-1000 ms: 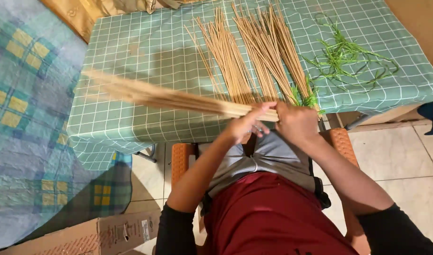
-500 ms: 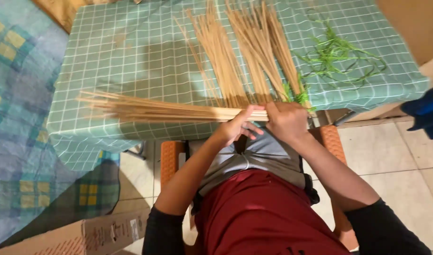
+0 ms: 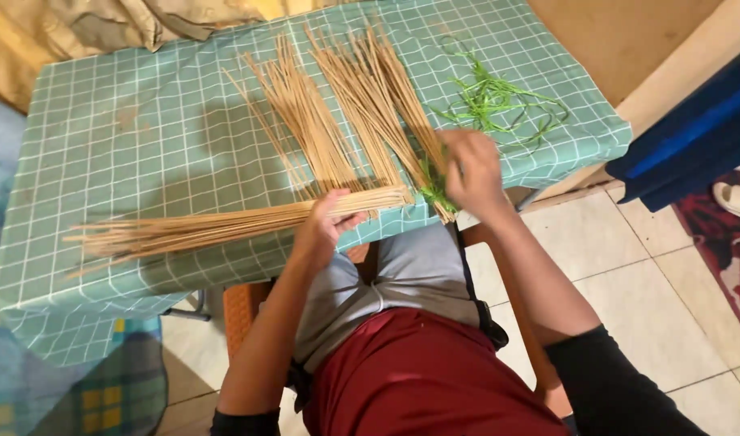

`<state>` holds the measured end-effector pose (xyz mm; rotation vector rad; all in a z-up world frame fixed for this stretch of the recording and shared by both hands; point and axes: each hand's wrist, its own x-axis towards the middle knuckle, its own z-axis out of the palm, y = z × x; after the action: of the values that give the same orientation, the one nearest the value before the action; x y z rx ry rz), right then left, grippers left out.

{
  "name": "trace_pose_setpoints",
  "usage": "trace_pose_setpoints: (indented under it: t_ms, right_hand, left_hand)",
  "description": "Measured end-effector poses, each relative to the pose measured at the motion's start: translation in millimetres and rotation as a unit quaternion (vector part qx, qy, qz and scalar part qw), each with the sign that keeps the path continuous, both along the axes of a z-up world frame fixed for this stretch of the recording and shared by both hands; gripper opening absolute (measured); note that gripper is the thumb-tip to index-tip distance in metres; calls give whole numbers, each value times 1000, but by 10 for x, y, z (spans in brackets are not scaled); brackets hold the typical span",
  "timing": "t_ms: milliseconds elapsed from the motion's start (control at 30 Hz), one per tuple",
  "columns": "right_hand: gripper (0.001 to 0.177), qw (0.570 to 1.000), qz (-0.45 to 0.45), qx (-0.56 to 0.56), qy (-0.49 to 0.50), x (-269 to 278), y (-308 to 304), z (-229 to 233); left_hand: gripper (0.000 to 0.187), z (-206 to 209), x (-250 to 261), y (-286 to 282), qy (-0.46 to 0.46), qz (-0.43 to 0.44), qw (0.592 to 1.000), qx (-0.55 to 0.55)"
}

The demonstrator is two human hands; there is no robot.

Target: Organizing and bundling thin bamboo sticks using green plastic ties on a table.

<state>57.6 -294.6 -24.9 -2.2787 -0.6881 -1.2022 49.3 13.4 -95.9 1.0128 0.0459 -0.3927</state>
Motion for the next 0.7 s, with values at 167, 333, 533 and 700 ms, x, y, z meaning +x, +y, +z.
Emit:
trace_pose_setpoints:
  t_ms: [167, 333, 533, 700]
  right_hand:
    - [48, 964, -216, -38, 152, 77, -331, -174]
    - [12, 933, -284, -57, 213, 219, -506, -487]
    - [7, 971, -227, 73, -5, 477, -714, -659]
    - [9, 797, -9, 600, 69, 152, -294, -78]
  left_hand:
    - [53, 30, 58, 22, 38, 19, 999, -22]
    - [49, 26, 42, 7, 37, 26, 999, -5]
    - [49, 114, -34, -33, 10, 38, 999, 2]
    - [47, 217, -144, -57, -9, 11, 1000, 11]
